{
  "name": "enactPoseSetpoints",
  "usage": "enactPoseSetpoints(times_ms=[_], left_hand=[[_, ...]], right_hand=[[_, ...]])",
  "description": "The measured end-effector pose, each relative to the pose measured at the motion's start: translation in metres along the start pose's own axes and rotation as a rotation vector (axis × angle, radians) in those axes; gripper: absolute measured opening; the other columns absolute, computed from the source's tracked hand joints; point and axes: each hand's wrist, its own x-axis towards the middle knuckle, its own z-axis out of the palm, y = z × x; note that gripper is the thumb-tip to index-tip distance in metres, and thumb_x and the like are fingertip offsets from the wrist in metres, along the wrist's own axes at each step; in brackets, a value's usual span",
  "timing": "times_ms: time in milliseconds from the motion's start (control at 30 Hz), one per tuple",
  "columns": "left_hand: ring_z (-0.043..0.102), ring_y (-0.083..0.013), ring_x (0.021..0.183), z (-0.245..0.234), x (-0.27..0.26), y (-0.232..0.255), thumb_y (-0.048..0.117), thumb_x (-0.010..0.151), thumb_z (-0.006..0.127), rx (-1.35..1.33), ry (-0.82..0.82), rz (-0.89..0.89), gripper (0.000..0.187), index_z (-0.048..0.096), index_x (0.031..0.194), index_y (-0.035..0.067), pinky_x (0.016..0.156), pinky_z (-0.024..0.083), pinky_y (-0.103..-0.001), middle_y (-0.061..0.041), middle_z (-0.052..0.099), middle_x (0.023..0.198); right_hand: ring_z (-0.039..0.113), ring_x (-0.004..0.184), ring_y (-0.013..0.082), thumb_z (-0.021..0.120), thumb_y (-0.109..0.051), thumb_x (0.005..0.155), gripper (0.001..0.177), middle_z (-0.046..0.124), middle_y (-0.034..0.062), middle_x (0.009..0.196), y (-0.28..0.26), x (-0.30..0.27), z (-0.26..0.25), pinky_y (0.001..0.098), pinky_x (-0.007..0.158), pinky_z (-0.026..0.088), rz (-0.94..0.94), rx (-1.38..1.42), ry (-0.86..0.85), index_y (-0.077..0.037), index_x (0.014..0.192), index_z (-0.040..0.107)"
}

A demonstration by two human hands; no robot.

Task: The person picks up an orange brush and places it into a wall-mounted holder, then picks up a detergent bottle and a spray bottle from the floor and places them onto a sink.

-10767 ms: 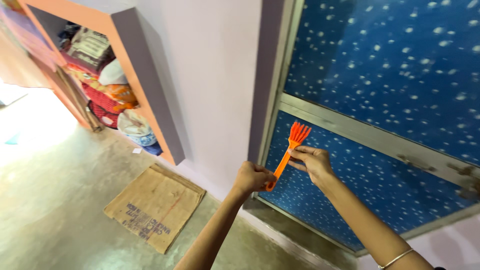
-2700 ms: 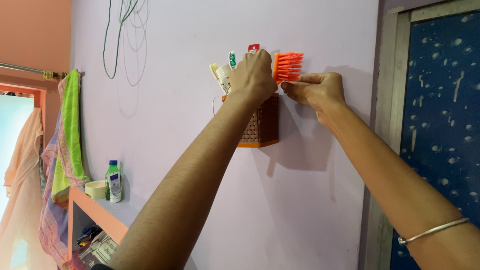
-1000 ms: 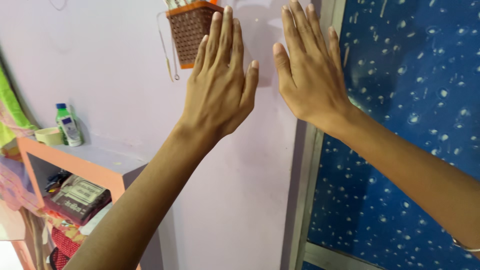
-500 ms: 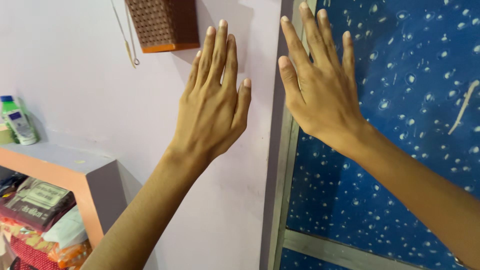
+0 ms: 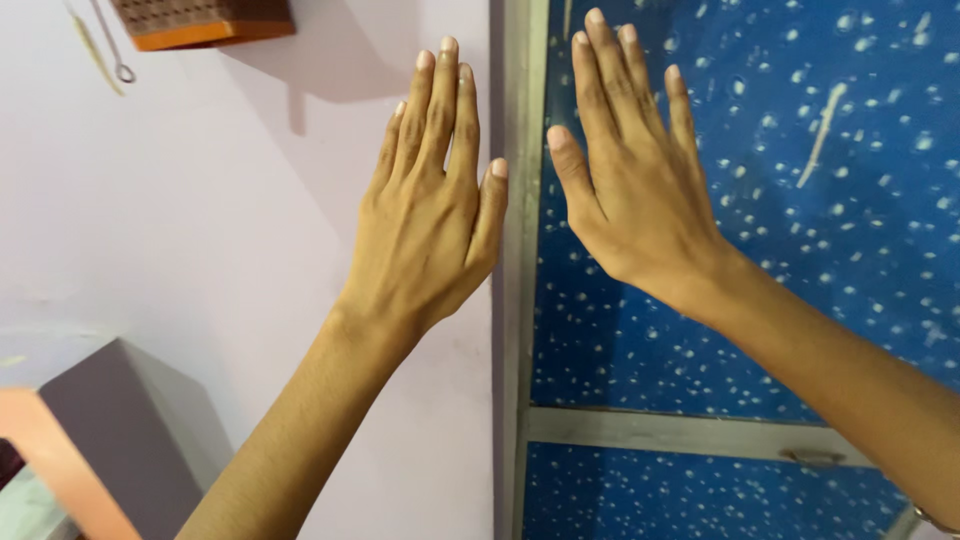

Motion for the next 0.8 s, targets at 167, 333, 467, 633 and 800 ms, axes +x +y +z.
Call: enactPoseSetpoints(times_ms=[167,333,467,633,800], left_hand=[[0.015,-0.0356,0.161,0.016,-0.003,0.009,0.028,0.111,0.035,-0.105,-0.012,0.011,0.063,0.024,0.161,-0.008,0.132,0.021,-0.05,-0.023,0.018,0.171],[0.014,-0.0368,0.161,0.03,-0.003,0.021,0.028,0.112,0.035,-0.199,-0.021,0.044,0.063,0.024,0.161,-0.009,0.132,0.02,-0.051,-0.024,0.017,0.171],[0.014,-0.0371,0.161,0.043,0.0,0.032,0.029,0.112,0.036,-0.269,-0.024,0.081,0.064,0.022,0.161,-0.01,0.132,0.02,-0.05,-0.025,0.017,0.171],[0.015,-0.0376,0.159,0.063,0.003,0.059,0.03,0.111,0.036,-0.379,-0.044,0.116,0.066,0.021,0.159,-0.012,0.13,0.02,-0.05,-0.026,0.017,0.169],[0.015,-0.0371,0.159,0.084,0.0,0.093,0.03,0.11,0.036,-0.513,-0.09,0.128,0.066,0.022,0.159,-0.012,0.129,0.02,-0.05,-0.026,0.016,0.169]], right_hand=[[0.007,0.161,0.0348,0.026,-0.038,0.114,0.065,0.01,0.0167,0.173,-0.003,-0.02,-0.006,0.0588,0.129,0.005,0.063,-0.055,-0.079,0.0,0.165,0.015],[0.005,0.16,0.0344,0.027,-0.037,0.113,0.065,0.008,0.016,0.173,-0.002,-0.038,-0.015,0.0579,0.128,0.005,0.135,-0.13,-0.134,0.0,0.165,0.014],[0.004,0.161,0.0341,0.028,-0.036,0.113,0.065,0.006,0.0162,0.174,0.003,-0.054,-0.024,0.0573,0.129,0.005,0.198,-0.19,-0.168,0.001,0.165,0.012],[0.003,0.159,0.0342,0.029,-0.036,0.112,0.065,0.007,0.0167,0.173,0.013,-0.077,-0.042,0.0577,0.127,0.004,0.279,-0.264,-0.207,0.001,0.164,0.013],[0.004,0.159,0.0342,0.031,-0.035,0.112,0.064,0.011,0.0159,0.172,0.03,-0.103,-0.065,0.058,0.126,0.005,0.359,-0.376,-0.243,0.0,0.164,0.015]])
